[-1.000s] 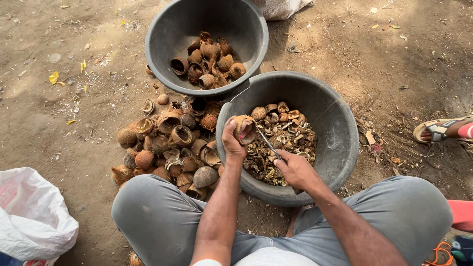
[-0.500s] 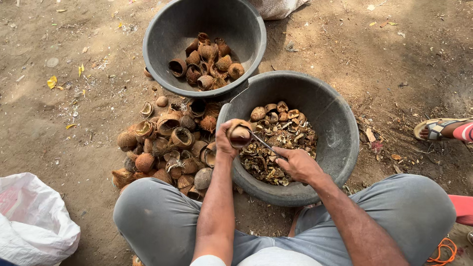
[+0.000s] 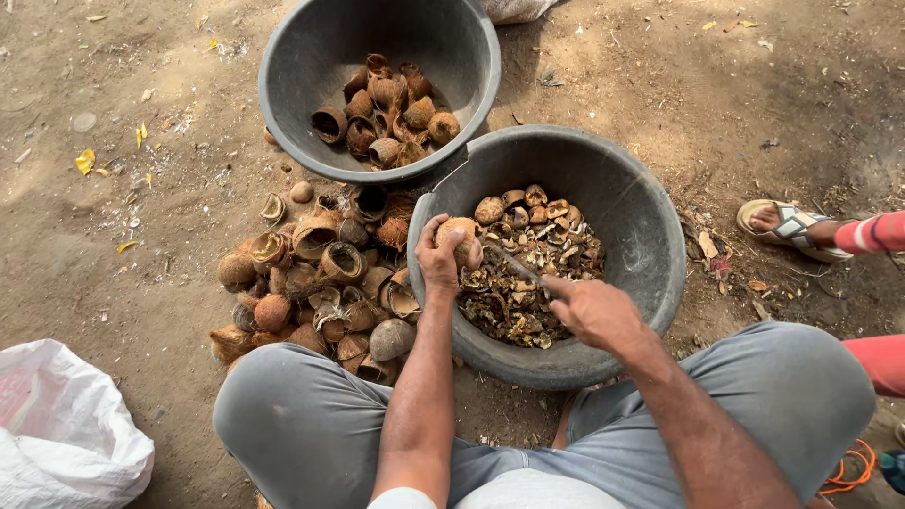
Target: The person sits on the ground and uses a knife to peel the husk off coconuts. They hold each coconut in one hand and scrape away the outer layer with the knife, placing the peeled husks into a nearby bucket.
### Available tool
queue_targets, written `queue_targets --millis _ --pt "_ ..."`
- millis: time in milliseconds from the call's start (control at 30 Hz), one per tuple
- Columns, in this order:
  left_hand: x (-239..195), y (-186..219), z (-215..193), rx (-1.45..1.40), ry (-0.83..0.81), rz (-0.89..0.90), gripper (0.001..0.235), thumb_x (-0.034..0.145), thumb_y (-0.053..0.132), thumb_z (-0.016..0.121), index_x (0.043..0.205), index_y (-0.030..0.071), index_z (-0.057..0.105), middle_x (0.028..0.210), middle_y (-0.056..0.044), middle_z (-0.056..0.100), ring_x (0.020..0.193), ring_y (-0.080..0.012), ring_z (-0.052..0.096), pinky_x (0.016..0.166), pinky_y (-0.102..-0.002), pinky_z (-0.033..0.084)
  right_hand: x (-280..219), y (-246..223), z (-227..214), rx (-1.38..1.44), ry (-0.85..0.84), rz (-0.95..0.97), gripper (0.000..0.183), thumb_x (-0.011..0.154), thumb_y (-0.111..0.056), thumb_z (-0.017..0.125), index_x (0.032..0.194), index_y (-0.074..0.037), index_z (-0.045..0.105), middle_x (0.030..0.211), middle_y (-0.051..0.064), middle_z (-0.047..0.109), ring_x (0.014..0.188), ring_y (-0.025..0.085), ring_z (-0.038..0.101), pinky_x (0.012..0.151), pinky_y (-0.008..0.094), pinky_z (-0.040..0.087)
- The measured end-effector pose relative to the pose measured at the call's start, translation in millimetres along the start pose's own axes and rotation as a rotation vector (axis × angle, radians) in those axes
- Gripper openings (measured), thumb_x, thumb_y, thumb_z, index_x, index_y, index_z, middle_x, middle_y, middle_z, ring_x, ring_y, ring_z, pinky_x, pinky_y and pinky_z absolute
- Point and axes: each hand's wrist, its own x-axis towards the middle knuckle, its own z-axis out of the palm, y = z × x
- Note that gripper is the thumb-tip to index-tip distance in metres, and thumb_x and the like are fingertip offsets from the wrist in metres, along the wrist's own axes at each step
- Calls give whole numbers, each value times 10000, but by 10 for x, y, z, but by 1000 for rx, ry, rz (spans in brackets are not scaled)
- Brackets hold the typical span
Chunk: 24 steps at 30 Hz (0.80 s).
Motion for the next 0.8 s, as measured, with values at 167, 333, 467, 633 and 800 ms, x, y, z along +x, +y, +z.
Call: queue_targets --millis 167,333,467,633,800 --pt "-85 199 90 143 -191 -114 471 720 253 728 1165 101 714 1085 -129 721 902 -213 718 702 -362 642 69 -173 120 -74 68 -44 499 1023 -397 538 1508 -290 492 844 91 702 767 230 685 729 428 579" --pt "-25 112 57 637 -330 339 344 792 256 711 1104 109 716 1135 -146 710 955 -240 706 722 -402 658 103 -142 65 -226 -62 -16 467 1066 -308 456 1533 -291 472 820 91 679 729 245 691 606 398 577" --pt "70 113 70 252 -86 275 351 870 234 636 1183 77 656 1172 -161 677 1013 -282 695 814 -432 659 22 -86 39 -319 -42 2 480 1062 -243 438 1532 -316 495 834 78 711 746 222 721 649 385 561" --pt "36 454 77 -778 28 -434 508 997 470 458 1292 91 624 1212 -149 664 1102 -282 671 900 -494 629 -77 -153 -115 -149 -13 72 492 1034 -357 473 1524 -309 457 970 89 727 854 241 720 741 432 601" --pt "-29 801 251 -839 369 -769 641 1013 581 337 1433 136 526 1302 -171 625 1209 -323 624 993 -571 573 -209 -184 -343 -158 49 80 515 1015 -396 513 1519 -310 461 1097 120 739 1016 302 713 889 498 565"
